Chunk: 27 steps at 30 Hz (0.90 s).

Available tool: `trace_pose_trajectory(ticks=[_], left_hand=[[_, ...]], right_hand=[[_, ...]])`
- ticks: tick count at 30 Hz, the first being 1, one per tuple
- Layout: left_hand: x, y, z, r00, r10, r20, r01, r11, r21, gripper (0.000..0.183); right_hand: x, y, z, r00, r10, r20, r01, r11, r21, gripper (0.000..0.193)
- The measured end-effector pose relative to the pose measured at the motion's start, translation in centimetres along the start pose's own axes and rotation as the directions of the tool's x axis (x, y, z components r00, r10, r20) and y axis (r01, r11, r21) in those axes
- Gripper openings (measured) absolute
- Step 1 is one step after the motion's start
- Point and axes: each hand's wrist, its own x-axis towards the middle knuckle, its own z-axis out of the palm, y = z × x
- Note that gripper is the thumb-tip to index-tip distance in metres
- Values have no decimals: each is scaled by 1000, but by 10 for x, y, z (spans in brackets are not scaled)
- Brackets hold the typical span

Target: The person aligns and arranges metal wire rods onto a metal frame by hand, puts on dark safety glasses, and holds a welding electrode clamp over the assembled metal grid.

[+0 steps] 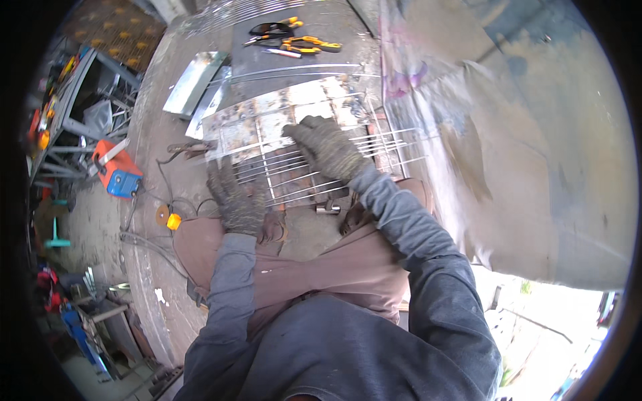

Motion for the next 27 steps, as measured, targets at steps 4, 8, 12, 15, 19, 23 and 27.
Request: trace_pose_trajectory(ticks=[4, 8, 12, 15, 19, 23, 27], left_hand=[[-9, -21, 21, 999, -44, 3, 44, 999, 19, 84], [-13, -14, 24, 994, -24, 103, 5, 983, 186, 83], [-9, -8, 18, 988, -85, 130, 57, 977, 204, 82], [-8, -6, 19, 987, -118, 105, 98, 979, 176, 81], [-2, -7, 17, 973, -171, 157, 151, 980, 130, 79], [-8, -13, 18, 982, -170, 87, 153, 973, 175, 74], [-4, -8, 12, 943, -170, 285, 146, 984, 103, 64]], right_hand=[[1, -16, 9, 999, 18, -27, -15, 997, 82, 34], [-9, -2, 9, 992, 112, 50, -114, 993, 36, 33], [-18, 17, 10, 983, 176, 57, -177, 984, 18, 34], [-25, 26, 11, 975, 216, 43, -214, 975, -56, 35], [-27, 31, 5, 969, 227, 93, -223, 973, -57, 38], [-24, 30, 8, 974, 205, 98, -191, 972, -139, 39], [-28, 33, -1, 961, 261, 88, -241, 951, -193, 36]])
